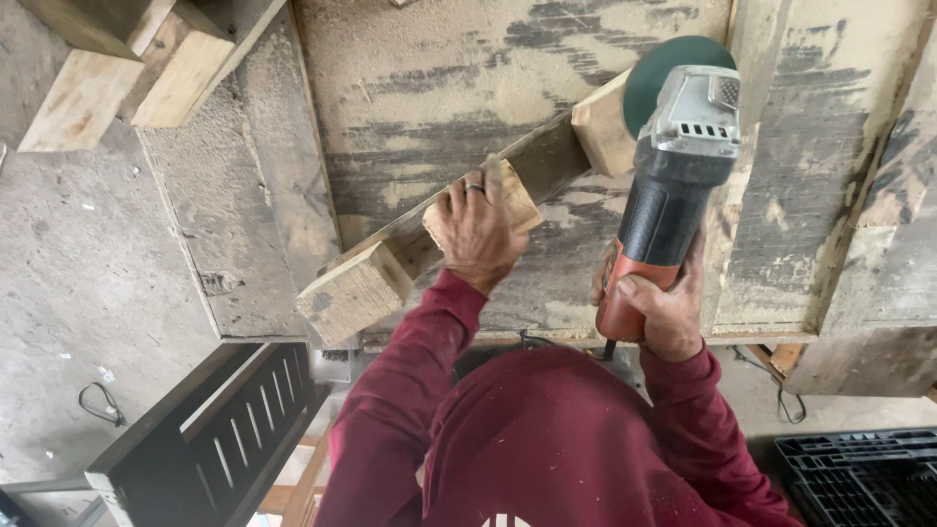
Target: The person uses an angle grinder with a sanding disc to smooth the surfaces of small wooden blocks. They hold the blocks with one hand and operate the tool with the other, working on multiple pieces sequentially on a workbench.
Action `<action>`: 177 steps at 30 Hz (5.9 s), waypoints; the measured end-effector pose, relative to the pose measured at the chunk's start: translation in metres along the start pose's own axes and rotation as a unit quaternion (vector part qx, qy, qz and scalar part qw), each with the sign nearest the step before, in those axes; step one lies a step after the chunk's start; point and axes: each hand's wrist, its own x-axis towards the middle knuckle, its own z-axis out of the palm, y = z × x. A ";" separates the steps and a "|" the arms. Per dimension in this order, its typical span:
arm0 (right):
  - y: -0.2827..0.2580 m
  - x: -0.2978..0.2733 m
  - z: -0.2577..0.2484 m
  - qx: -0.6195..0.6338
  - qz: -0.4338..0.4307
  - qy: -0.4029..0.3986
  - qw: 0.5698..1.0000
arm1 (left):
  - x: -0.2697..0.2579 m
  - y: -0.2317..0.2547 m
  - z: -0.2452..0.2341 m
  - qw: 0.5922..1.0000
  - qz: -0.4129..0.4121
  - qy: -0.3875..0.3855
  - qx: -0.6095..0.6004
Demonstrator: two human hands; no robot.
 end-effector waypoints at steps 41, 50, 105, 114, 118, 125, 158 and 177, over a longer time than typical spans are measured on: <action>-0.046 -0.011 -0.063 -0.018 0.067 -0.163 0.984 | -0.011 0.087 0.070 0.335 -0.321 0.392 -0.795; -0.049 -0.006 -0.068 -0.023 0.078 -0.176 0.981 | 0.004 0.080 0.053 0.359 -0.354 0.374 -0.779; 0.038 -0.032 -0.023 0.045 0.077 0.048 0.995 | 0.110 0.002 -0.018 0.992 0.066 -0.070 0.080; 0.044 -0.071 -0.021 0.037 0.047 0.117 0.991 | 0.078 0.020 -0.029 0.979 0.196 -0.051 0.023; 0.042 -0.087 -0.036 0.032 0.030 0.129 0.991 | 0.053 0.059 -0.030 0.965 0.253 -0.069 -0.001; 0.053 -0.152 -0.059 0.094 -0.025 0.210 0.973 | 0.022 0.115 -0.032 0.907 0.386 -0.161 -0.053; 0.150 -0.388 -0.180 0.245 -0.069 0.458 0.852 | -0.151 0.290 0.084 0.747 0.610 -0.260 0.051; 0.158 -0.332 -0.214 0.372 -0.119 0.405 0.827 | -0.283 0.247 0.047 0.655 0.668 -0.312 -0.163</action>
